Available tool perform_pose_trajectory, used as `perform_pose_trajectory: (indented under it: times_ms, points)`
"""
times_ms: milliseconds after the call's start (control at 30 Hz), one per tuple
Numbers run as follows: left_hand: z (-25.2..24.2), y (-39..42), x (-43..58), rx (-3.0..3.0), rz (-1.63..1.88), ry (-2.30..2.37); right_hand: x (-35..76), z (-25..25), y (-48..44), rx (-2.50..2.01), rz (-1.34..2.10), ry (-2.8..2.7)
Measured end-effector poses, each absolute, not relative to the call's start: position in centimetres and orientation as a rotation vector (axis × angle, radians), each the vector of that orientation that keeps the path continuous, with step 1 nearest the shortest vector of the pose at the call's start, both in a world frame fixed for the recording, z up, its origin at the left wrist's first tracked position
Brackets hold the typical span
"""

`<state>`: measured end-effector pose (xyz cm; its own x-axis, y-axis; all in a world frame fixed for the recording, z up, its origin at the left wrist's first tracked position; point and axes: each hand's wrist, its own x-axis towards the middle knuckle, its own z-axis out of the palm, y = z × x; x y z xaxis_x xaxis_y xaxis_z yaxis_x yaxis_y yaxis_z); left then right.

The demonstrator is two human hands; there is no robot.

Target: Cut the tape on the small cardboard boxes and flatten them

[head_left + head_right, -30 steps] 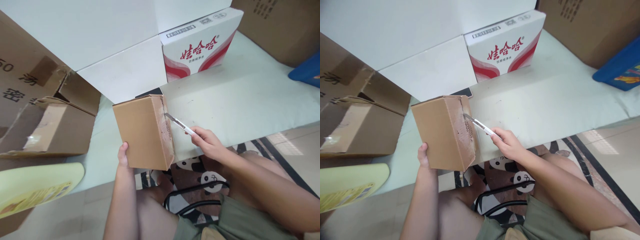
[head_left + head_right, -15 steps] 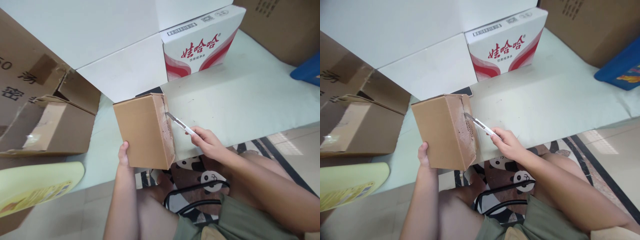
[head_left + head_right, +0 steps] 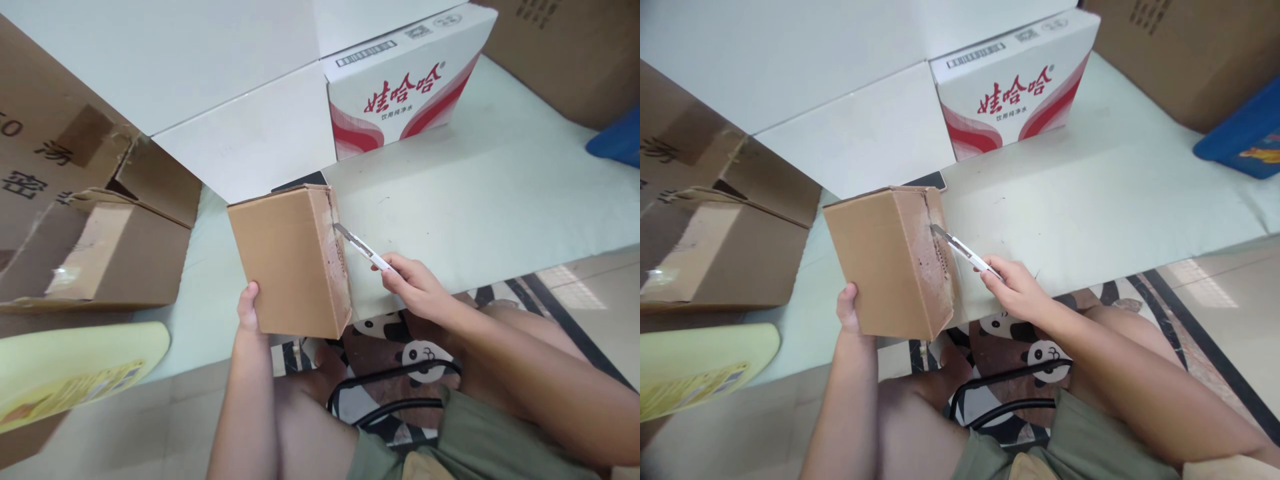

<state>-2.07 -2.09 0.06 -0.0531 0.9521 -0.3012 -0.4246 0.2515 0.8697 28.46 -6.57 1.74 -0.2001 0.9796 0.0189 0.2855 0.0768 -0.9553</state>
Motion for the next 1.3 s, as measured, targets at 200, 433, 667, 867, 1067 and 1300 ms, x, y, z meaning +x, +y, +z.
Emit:
perform_pose_trajectory:
  times_ms: [200,433,667,867,1067,1300]
  points:
    - [0.44,-2.09,-1.81,0.637,1.243,1.107,28.43,1.63,-6.60,-1.283,1.163,-1.599]
    - [0.11,-2.16,-2.07,0.625,1.242,1.106,28.41,1.65,-6.62,-1.292,1.163,-1.608]
    - [-0.26,-2.18,-2.34,0.625,1.236,1.114,28.34,1.47,-6.56,-1.290,1.163,-1.616]
    - [-0.19,-2.07,-2.30,0.626,1.229,1.108,28.25,1.69,-6.53,-1.295,1.155,-1.618]
    - [0.05,-2.03,-2.12,0.608,1.233,1.123,28.31,1.49,-6.56,-1.296,1.153,-1.623]
    - [-0.08,-1.96,-2.35,0.623,1.238,1.124,28.31,1.67,-6.56,-1.292,1.150,-1.614]
